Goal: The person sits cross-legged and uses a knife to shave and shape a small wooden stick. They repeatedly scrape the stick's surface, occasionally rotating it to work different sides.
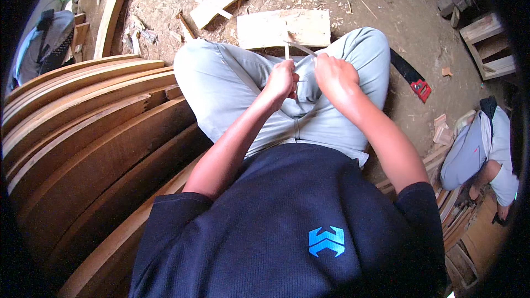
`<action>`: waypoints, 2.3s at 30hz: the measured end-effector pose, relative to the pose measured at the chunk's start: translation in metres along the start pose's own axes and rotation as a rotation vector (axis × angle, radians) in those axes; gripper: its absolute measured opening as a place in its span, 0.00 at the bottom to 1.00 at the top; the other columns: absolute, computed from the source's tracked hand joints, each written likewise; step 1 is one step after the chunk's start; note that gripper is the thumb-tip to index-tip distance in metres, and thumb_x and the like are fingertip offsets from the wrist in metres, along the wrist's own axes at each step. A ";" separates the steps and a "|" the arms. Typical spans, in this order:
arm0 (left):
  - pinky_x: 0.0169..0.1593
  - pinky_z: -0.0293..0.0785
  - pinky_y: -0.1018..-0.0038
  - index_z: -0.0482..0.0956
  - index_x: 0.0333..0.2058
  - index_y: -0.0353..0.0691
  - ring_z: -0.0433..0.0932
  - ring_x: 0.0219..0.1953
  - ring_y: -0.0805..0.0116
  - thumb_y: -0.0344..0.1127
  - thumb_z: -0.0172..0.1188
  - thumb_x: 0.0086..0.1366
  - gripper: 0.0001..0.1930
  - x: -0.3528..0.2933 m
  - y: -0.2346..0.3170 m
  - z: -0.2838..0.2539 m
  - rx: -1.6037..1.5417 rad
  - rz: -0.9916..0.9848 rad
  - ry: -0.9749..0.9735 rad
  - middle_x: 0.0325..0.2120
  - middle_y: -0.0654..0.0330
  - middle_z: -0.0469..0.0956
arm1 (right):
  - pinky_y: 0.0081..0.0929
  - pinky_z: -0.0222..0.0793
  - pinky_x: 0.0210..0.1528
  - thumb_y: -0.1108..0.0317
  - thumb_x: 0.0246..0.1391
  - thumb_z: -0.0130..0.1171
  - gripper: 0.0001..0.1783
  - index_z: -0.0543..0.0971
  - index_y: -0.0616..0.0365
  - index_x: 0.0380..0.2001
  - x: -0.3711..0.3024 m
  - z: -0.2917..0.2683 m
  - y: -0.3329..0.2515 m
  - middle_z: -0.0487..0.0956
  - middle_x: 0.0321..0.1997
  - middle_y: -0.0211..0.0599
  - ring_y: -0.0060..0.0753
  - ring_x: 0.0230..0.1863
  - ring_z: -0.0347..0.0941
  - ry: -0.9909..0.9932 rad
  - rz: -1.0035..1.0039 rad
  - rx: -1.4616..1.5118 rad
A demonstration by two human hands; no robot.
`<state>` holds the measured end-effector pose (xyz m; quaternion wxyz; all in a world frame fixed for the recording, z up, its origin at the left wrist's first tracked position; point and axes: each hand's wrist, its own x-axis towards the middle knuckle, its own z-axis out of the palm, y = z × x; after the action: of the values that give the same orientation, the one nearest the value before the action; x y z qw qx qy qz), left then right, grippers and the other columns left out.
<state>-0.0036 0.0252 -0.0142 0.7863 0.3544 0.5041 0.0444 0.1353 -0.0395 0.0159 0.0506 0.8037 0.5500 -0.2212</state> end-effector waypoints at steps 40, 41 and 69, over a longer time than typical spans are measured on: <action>0.17 0.59 0.70 0.67 0.31 0.40 0.56 0.11 0.73 0.42 0.42 0.66 0.12 -0.002 -0.002 -0.003 -0.038 0.018 -0.016 0.10 0.66 0.58 | 0.30 0.78 0.31 0.71 0.51 0.53 0.08 0.82 0.57 0.30 0.003 -0.002 -0.008 0.83 0.31 0.43 0.36 0.35 0.82 -0.068 0.064 0.030; 0.17 0.58 0.71 0.67 0.31 0.40 0.56 0.11 0.73 0.42 0.42 0.65 0.12 -0.003 -0.003 -0.003 -0.018 0.015 0.003 0.10 0.66 0.58 | 0.31 0.78 0.31 0.72 0.51 0.53 0.08 0.81 0.58 0.30 -0.005 -0.004 -0.006 0.83 0.31 0.44 0.37 0.35 0.82 -0.082 0.035 0.061; 0.16 0.55 0.73 0.65 0.26 0.44 0.54 0.11 0.74 0.42 0.39 0.64 0.12 -0.001 -0.004 0.003 0.008 -0.005 0.048 0.10 0.68 0.57 | 0.29 0.78 0.28 0.70 0.52 0.54 0.06 0.81 0.56 0.28 0.003 0.009 -0.013 0.83 0.29 0.41 0.33 0.33 0.82 0.027 0.080 -0.057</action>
<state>-0.0028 0.0204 -0.0146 0.7728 0.3551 0.5238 0.0488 0.1221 -0.0350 0.0087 0.0749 0.8261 0.5243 -0.1924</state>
